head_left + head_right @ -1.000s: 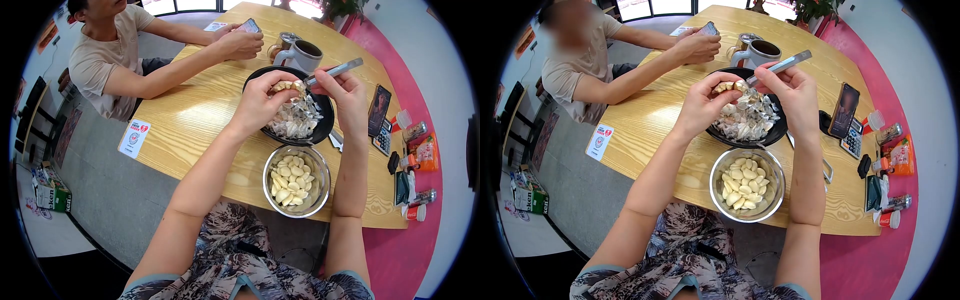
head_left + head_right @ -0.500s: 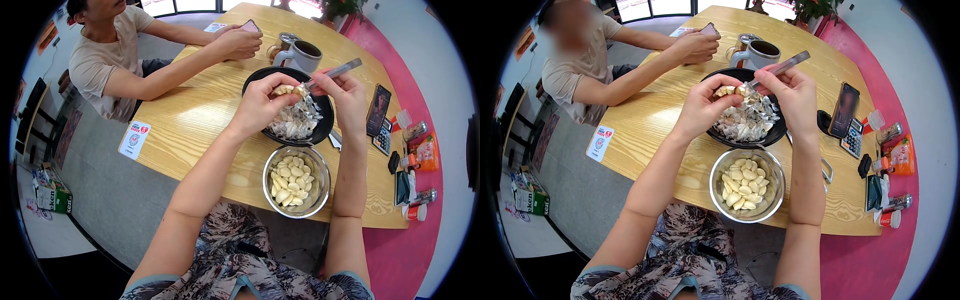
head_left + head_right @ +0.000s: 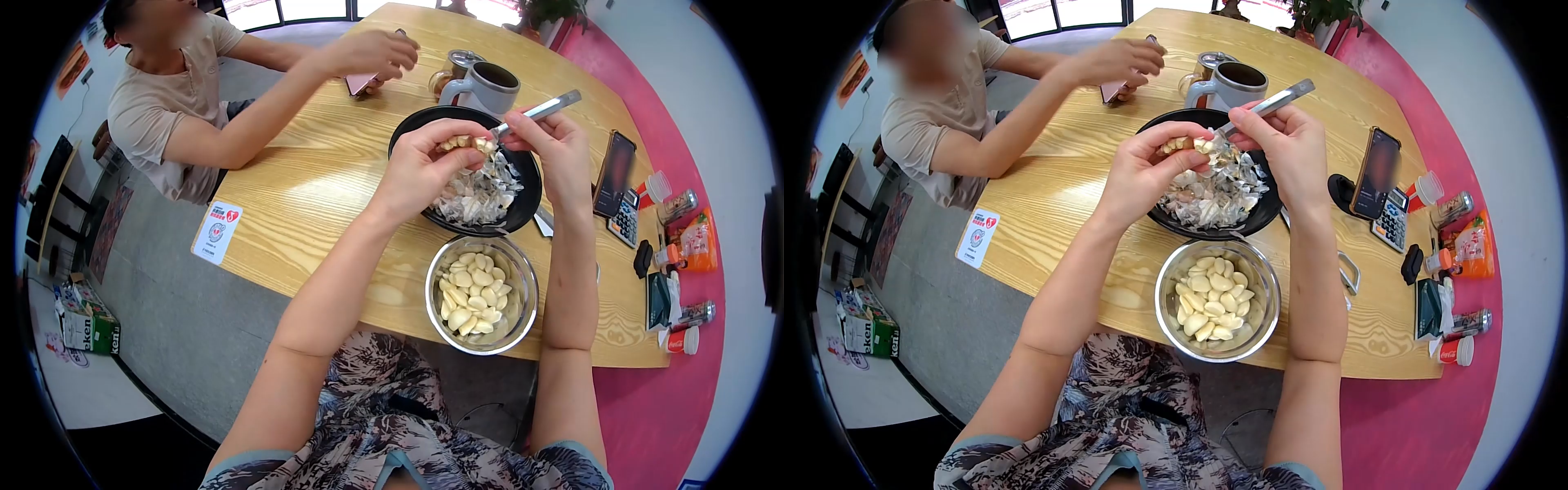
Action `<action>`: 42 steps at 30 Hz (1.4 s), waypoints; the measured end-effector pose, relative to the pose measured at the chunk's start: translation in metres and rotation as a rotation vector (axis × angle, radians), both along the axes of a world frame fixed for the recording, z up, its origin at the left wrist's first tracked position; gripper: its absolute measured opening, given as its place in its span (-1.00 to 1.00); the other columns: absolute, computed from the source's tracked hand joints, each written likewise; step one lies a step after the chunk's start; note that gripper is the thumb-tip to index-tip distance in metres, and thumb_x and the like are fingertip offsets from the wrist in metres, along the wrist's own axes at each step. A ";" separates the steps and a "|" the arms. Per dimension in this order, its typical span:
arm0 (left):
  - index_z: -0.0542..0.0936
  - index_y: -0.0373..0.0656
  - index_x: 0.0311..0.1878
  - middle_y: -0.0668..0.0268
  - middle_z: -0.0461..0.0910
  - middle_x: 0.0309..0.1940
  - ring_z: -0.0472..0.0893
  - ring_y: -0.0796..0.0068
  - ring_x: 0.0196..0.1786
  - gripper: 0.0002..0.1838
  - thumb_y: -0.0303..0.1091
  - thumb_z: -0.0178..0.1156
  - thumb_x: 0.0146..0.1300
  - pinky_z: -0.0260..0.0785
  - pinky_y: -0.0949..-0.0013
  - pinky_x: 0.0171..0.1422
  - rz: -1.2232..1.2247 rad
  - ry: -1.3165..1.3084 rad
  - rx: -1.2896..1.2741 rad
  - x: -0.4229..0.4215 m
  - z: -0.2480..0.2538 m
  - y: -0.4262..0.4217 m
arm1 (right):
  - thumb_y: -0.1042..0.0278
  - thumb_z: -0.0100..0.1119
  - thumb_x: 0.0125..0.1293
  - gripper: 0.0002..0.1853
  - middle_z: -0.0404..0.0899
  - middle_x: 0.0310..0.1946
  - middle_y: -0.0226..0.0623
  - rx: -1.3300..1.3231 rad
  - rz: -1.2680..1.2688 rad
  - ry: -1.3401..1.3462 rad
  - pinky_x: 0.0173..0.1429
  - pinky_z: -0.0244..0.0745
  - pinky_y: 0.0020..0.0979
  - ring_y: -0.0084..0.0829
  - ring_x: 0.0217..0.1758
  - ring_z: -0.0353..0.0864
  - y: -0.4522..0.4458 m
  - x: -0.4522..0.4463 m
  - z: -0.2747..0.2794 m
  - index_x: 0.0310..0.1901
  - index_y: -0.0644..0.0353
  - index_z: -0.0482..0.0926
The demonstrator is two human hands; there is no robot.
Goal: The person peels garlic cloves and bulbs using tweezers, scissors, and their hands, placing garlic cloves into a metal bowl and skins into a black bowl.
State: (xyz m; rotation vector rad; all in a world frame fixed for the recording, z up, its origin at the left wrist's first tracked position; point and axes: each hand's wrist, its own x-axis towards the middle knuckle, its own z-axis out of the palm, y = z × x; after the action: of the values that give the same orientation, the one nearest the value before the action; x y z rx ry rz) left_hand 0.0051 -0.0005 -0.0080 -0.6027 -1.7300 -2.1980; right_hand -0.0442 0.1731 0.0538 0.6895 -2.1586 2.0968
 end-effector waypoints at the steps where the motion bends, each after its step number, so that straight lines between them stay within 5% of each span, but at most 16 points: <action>1: 0.59 -0.27 -0.02 0.29 0.58 -0.08 0.63 0.54 -0.19 -0.75 -0.63 0.16 0.23 0.53 0.52 -0.08 0.000 0.000 -0.001 -0.001 -0.001 0.001 | 0.41 0.31 0.20 -0.81 0.66 -0.41 -0.25 -0.001 -0.012 0.009 -0.25 0.54 -0.58 -0.55 -0.39 0.63 0.000 0.000 0.000 -0.24 0.38 0.63; 8: 0.59 -0.26 -0.03 0.28 0.55 -0.04 0.62 0.56 -0.18 -0.76 -0.63 0.15 0.24 0.58 0.50 -0.11 0.130 0.106 0.086 0.003 0.009 -0.001 | 0.40 0.32 0.19 -0.79 0.66 -0.40 -0.29 0.159 -0.198 0.146 -0.25 0.50 -0.56 -0.56 -0.38 0.61 0.005 -0.013 -0.012 -0.23 0.38 0.62; 10: 0.59 -0.24 -0.02 0.32 0.56 -0.10 0.61 0.60 -0.18 -0.75 -0.63 0.17 0.23 0.57 0.52 -0.12 0.114 0.075 0.114 0.002 0.009 -0.003 | 0.39 0.32 0.19 -0.79 0.66 -0.39 -0.32 0.524 -0.212 0.251 -0.22 0.49 -0.55 -0.57 -0.35 0.61 0.005 -0.009 -0.011 -0.24 0.37 0.61; 12: 0.58 -0.27 -0.02 0.31 0.60 -0.22 0.62 0.62 -0.23 -0.78 -0.54 0.19 0.26 0.57 0.53 -0.15 0.064 -0.040 0.110 0.001 0.007 -0.005 | 0.41 0.30 0.21 -0.80 0.66 -0.33 -0.33 0.495 -0.190 0.229 -0.16 0.48 -0.55 -0.56 -0.28 0.61 0.001 -0.008 -0.009 -0.21 0.34 0.59; 14: 0.56 -0.28 0.00 0.28 0.62 -0.23 0.64 0.59 -0.24 -0.77 -0.51 0.18 0.28 0.56 0.53 -0.14 0.066 -0.061 0.113 0.003 0.008 -0.005 | 0.47 0.26 0.24 -0.82 0.66 -0.25 -0.30 0.060 -0.008 0.236 -0.08 0.49 -0.55 -0.54 -0.21 0.61 -0.004 0.004 -0.001 -0.15 0.32 0.57; 18: 0.54 -0.28 0.05 0.24 0.64 -0.24 0.66 0.55 -0.26 -0.74 -0.49 0.17 0.31 0.55 0.53 -0.14 0.032 -0.092 0.111 0.002 0.009 -0.005 | 0.58 0.25 0.22 -0.80 0.65 -0.21 -0.27 -0.118 0.208 0.316 0.00 0.51 -0.50 -0.54 -0.15 0.61 -0.011 0.016 0.004 -0.11 0.34 0.56; 30: 0.53 -0.28 0.07 0.21 0.65 -0.22 0.67 0.52 -0.25 -0.73 -0.46 0.17 0.31 0.57 0.49 -0.13 0.005 -0.126 0.272 0.000 0.005 -0.011 | 0.60 0.28 0.18 -0.83 0.66 -0.33 -0.30 0.204 0.087 0.569 -0.10 0.51 -0.54 -0.54 -0.25 0.64 -0.014 0.015 -0.009 -0.17 0.35 0.60; 42: 0.55 -0.23 0.07 0.26 0.66 -0.26 0.68 0.53 -0.25 -0.72 -0.45 0.19 0.30 0.54 0.53 -0.10 -0.048 -0.120 0.187 0.003 0.009 -0.010 | 0.64 0.23 0.21 -0.81 0.64 -0.16 -0.21 -0.032 0.152 0.402 0.02 0.51 -0.49 -0.49 -0.13 0.63 -0.017 0.019 -0.001 -0.13 0.39 0.58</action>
State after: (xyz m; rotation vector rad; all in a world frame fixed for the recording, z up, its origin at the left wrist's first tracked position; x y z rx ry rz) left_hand 0.0085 -0.0105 0.0006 -0.4809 -1.5542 -2.4406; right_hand -0.0257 0.1564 0.0527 1.1866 -1.9005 1.8475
